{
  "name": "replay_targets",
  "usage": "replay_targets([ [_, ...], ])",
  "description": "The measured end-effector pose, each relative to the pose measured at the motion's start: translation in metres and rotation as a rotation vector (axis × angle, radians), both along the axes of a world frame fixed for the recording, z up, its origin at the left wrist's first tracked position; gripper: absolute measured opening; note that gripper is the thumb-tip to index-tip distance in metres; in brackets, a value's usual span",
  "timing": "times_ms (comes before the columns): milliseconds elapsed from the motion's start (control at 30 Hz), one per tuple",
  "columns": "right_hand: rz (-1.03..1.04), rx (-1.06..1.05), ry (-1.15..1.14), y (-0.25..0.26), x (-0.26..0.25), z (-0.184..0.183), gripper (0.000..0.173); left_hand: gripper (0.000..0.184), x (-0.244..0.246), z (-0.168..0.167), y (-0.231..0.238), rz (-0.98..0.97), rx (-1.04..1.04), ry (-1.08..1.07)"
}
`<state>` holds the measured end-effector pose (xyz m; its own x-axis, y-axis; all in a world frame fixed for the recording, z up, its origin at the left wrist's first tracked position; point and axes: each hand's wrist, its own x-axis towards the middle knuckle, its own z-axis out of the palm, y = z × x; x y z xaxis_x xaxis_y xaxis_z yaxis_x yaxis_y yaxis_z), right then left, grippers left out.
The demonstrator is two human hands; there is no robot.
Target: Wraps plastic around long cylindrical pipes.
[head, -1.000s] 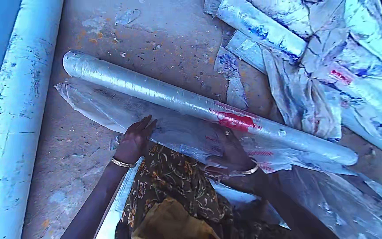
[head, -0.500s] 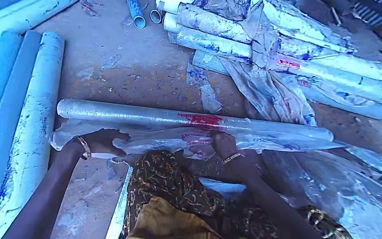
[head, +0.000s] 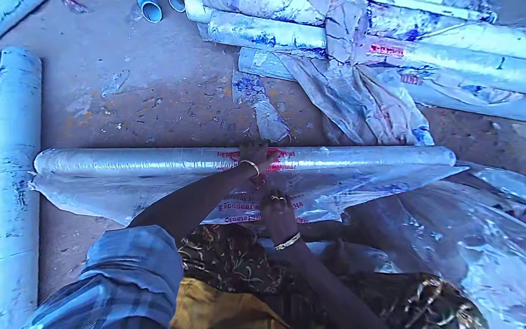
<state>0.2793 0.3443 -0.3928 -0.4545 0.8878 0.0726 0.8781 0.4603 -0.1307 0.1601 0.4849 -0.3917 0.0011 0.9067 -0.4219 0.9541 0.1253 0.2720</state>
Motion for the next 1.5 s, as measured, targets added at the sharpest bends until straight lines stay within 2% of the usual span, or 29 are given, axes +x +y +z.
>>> replay_targets([
  [133, -0.017, -0.266, 0.015, 0.031, 0.001, 0.041, 0.029, 0.068, -0.005, 0.002, 0.033, 0.004, 0.054, 0.010],
  [200, 0.009, -0.264, 0.069, 0.042, 0.004, 0.048, 0.028, 0.071, -0.013, 0.008, 0.051, 0.055, 0.055, 0.038],
  [267, 0.024, -0.151, 0.096, 0.029, 0.013, 0.039, 0.022, 0.073, -0.017, 0.008, 0.072, 0.085, 0.055, 0.063],
  [333, 0.009, 0.020, 0.110, -0.005, 0.024, 0.009, 0.019, 0.075, -0.020, 0.004, 0.083, 0.075, 0.048, 0.070],
  [467, -0.008, -0.091, 0.118, -0.019, 0.025, -0.020, 0.023, 0.071, -0.021, 0.005, 0.076, 0.018, 0.113, 0.049],
  [500, -0.007, -0.103, 0.111, -0.016, 0.025, -0.022, 0.023, 0.065, -0.022, 0.003, 0.074, -0.044, 0.180, 0.021],
  [567, -0.026, -0.123, 0.105, -0.009, 0.022, -0.018, 0.022, 0.056, -0.026, -0.004, 0.070, -0.298, 0.371, -0.045],
  [633, -0.067, -0.270, 0.083, -0.008, 0.020, -0.004, 0.023, 0.062, -0.021, -0.008, 0.065, -0.603, 0.426, -0.045],
  [700, -0.074, -0.608, -0.020, -0.003, 0.020, 0.016, 0.030, 0.072, -0.008, -0.008, 0.054, -0.805, 0.375, 0.040],
  [767, -0.043, -0.781, -0.097, 0.002, 0.020, 0.028, 0.033, 0.069, 0.003, -0.014, 0.032, -0.754, 0.374, 0.103],
  [800, -0.040, -0.781, -0.097, 0.003, 0.020, 0.031, 0.032, 0.066, 0.010, -0.017, 0.018, -0.637, 0.372, 0.096],
  [867, -0.053, -0.721, -0.062, 0.002, 0.019, 0.036, 0.030, 0.066, 0.024, -0.020, 0.005, -0.387, 0.306, 0.059],
  [933, -0.038, -0.718, -0.069, 0.003, 0.016, 0.043, 0.030, 0.082, 0.027, -0.021, 0.009, -0.270, 0.242, 0.041],
  [967, -0.016, -0.688, -0.082, 0.004, 0.017, 0.045, 0.030, 0.093, 0.028, -0.016, 0.017, -0.249, 0.208, 0.063],
  [1033, 0.021, -0.521, -0.068, 0.000, 0.020, 0.041, 0.028, 0.101, 0.025, -0.002, 0.036, -0.243, 0.114, 0.077],
  [1167, -0.005, -0.385, -0.047, 0.013, 0.011, 0.055, 0.027, 0.094, 0.005, -0.006, 0.071, -0.293, 0.042, 0.015],
  [1300, 0.032, -0.252, -0.011, 0.018, -0.011, 0.078, 0.021, 0.087, -0.022, -0.008, 0.079, -0.307, 0.047, -0.094],
  [1333, 0.033, -0.210, -0.017, 0.010, -0.012, 0.070, 0.021, 0.086, -0.027, -0.011, 0.081, -0.319, 0.043, -0.111],
  [1400, 0.025, -0.028, -0.038, -0.021, -0.012, 0.030, 0.021, 0.081, -0.033, -0.017, 0.087, -0.343, 0.027, -0.148],
  [1500, 0.041, 0.001, -0.027, -0.041, -0.011, -0.003, 0.021, 0.083, -0.043, -0.029, 0.098, -0.336, -0.002, -0.353],
])
